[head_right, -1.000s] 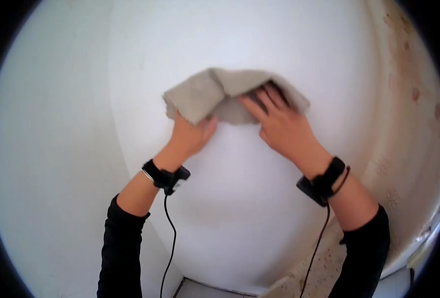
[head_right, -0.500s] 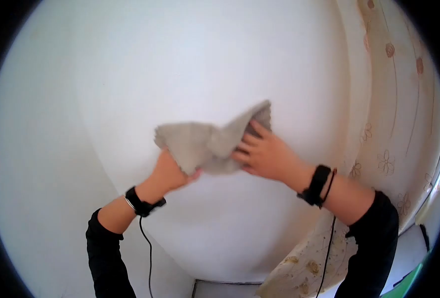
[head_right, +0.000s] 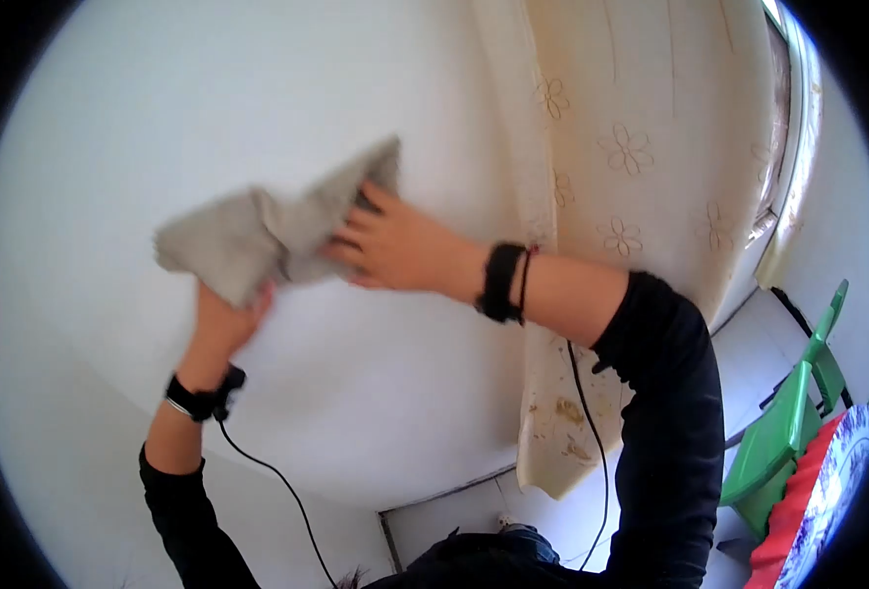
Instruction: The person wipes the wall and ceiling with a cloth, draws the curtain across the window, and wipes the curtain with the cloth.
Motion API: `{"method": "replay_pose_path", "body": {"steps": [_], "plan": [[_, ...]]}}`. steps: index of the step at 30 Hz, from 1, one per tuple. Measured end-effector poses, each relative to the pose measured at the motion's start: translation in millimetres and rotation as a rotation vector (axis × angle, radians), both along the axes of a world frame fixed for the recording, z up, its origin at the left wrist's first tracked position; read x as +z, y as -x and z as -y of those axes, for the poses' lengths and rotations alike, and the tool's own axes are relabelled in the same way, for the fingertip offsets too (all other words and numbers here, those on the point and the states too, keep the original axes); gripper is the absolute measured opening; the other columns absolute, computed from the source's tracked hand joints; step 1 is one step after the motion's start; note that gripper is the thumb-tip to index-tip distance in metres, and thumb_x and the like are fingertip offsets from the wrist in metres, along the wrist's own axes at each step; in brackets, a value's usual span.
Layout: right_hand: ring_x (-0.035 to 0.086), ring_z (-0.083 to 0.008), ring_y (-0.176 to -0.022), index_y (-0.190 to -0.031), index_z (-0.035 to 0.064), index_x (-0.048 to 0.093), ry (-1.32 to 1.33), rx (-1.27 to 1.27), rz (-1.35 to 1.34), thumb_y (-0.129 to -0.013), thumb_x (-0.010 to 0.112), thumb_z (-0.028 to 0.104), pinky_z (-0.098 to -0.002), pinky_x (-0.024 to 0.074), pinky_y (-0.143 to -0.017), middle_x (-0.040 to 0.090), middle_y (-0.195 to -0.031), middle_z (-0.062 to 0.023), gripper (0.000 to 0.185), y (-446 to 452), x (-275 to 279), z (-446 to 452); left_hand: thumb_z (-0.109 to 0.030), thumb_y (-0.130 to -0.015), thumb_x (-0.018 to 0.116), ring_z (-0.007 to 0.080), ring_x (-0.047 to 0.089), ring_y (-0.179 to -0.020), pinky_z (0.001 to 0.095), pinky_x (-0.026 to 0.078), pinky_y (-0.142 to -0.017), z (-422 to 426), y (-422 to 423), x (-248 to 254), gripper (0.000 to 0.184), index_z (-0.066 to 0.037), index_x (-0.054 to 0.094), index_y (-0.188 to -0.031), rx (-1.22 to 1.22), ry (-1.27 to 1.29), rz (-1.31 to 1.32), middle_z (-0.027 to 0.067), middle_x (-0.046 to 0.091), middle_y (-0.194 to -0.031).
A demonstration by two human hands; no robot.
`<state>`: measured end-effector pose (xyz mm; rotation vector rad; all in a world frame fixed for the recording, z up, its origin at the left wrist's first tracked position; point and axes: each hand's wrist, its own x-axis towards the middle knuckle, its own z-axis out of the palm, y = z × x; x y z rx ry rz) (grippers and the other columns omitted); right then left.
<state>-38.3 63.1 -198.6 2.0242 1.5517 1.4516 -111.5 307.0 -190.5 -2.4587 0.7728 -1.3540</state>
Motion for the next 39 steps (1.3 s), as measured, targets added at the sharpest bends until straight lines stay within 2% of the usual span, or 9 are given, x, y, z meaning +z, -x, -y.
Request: {"method": "replay_pose_path", "body": {"steps": [4, 8, 12, 18, 21, 25, 31, 36, 39], "plan": [[0.039, -0.0206, -0.111, -0.094, 0.0135, 0.053, 0.191, 0.028, 0.051, -0.073, 0.054, 0.039, -0.0479, 0.0188, -0.102, 0.05, -0.105, -0.0029, 0.033, -9.7, -100.7, 33.6, -0.022, -0.063, 0.063, 0.0315, 0.04, -0.111, 0.0464, 0.027, -0.095, 33.7, -2.5, -98.1, 0.048, -0.014, 0.051, -0.109, -0.065, -0.101, -0.217, 0.0094, 0.048, -0.115], [0.043, -0.0206, -0.105, -0.102, 0.0141, 0.053, -0.034, -0.065, 0.062, -0.072, 0.055, 0.036, -0.0474, 0.0227, -0.099, 0.049, -0.095, -0.0039, 0.038, -28.1, -48.7, 56.1, -0.019, -0.066, 0.061, 0.03, 0.048, -0.098, 0.0465, 0.034, -0.085, 46.2, -31.5, -43.9, 0.035, -0.014, 0.056, -0.1, -0.169, -0.021, 0.056, 0.0081, 0.054, -0.103], [0.041, -0.0257, -0.107, -0.107, 0.0082, 0.05, -0.42, -0.045, 0.173, -0.075, 0.054, 0.035, -0.0483, 0.0207, -0.099, 0.046, -0.112, -0.0113, 0.042, -50.7, 24.3, 91.1, -0.024, -0.075, 0.056, 0.0323, 0.048, -0.095, 0.0433, 0.035, -0.083, 90.2, -63.9, 16.0, 0.034, -0.006, 0.055, -0.103, -0.131, 0.17, 0.218, 0.0153, 0.054, -0.101], [0.045, -0.0265, -0.101, -0.086, 0.0082, 0.054, -0.379, -0.11, -0.003, -0.069, 0.058, 0.027, -0.0526, 0.0265, -0.095, 0.051, -0.099, -0.0109, 0.026, -40.9, -95.0, 106.3, -0.03, -0.074, 0.055, 0.0342, 0.041, -0.11, 0.0467, 0.027, -0.095, 119.6, -58.6, -106.9, 0.041, -0.013, 0.051, -0.111, 0.075, -0.068, 0.078, 0.0136, 0.048, -0.115], [0.047, -0.024, -0.098, -0.074, 0.0092, 0.052, -0.153, -0.075, 0.03, -0.063, 0.056, 0.016, -0.0498, 0.0307, -0.094, 0.052, -0.094, -0.0064, 0.013, -41.2, -176.7, 125.9, -0.015, -0.066, 0.059, 0.0324, 0.041, -0.11, 0.0511, 0.029, -0.091, 118.7, -51.0, -171.1, 0.044, -0.01, 0.052, -0.108, -0.253, -0.005, -0.25, 0.0116, 0.05, -0.113], [0.048, -0.0229, -0.09, -0.072, 0.0091, 0.052, -0.126, -0.004, 0.053, -0.063, 0.054, 0.013, -0.0444, 0.0379, -0.086, 0.051, -0.089, -0.005, 0.01, -31.6, -158.6, 129.8, -0.01, -0.063, 0.059, 0.0328, 0.044, -0.107, 0.0502, 0.029, -0.092, 106.2, -39.1, -150.7, 0.041, -0.007, 0.054, -0.104, -0.33, 0.07, -0.37, 0.0117, 0.053, -0.108], [0.044, -0.0265, -0.075, -0.075, 0.0077, 0.054, -0.728, 0.057, -0.187, -0.053, 0.064, 0.009, -0.0372, 0.0368, -0.065, 0.049, -0.08, -0.0073, 0.024, -31.4, -88.0, 99.3, -0.009, -0.063, 0.058, 0.0317, 0.047, -0.099, 0.0483, 0.032, -0.087, 97.8, -43.4, -101.7, 0.029, -0.006, 0.058, -0.092, -0.188, 0.262, 0.101, 0.0123, 0.054, -0.101], [0.048, -0.0336, -0.071, -0.077, 0.0057, 0.057, -0.724, 0.045, -0.789, -0.053, 0.063, 0.011, -0.0399, 0.0398, -0.061, 0.053, -0.077, -0.0131, 0.025, -14.9, -199.1, 61.1, -0.006, -0.058, 0.056, 0.0316, 0.045, -0.09, 0.0439, 0.035, -0.078, 126.0, -34.1, -214.5, 0.043, -0.008, 0.056, -0.101, -0.234, 0.354, -0.245, 0.014, 0.05, -0.1], [0.052, -0.032, -0.073, -0.074, 0.0067, 0.056, -0.324, -0.057, -1.192, -0.06, 0.057, 0.014, -0.0416, 0.0419, -0.059, 0.055, -0.078, -0.0117, 0.017, 24.0, -272.4, 74.5, -0.003, -0.067, 0.056, 0.0324, 0.047, -0.095, 0.0368, 0.039, -0.085, 126.5, -5.2, -282.2, 0.041, -0.004, 0.051, -0.108, -0.33, 0.643, -0.705, 0.0148, 0.05, -0.102]]}}
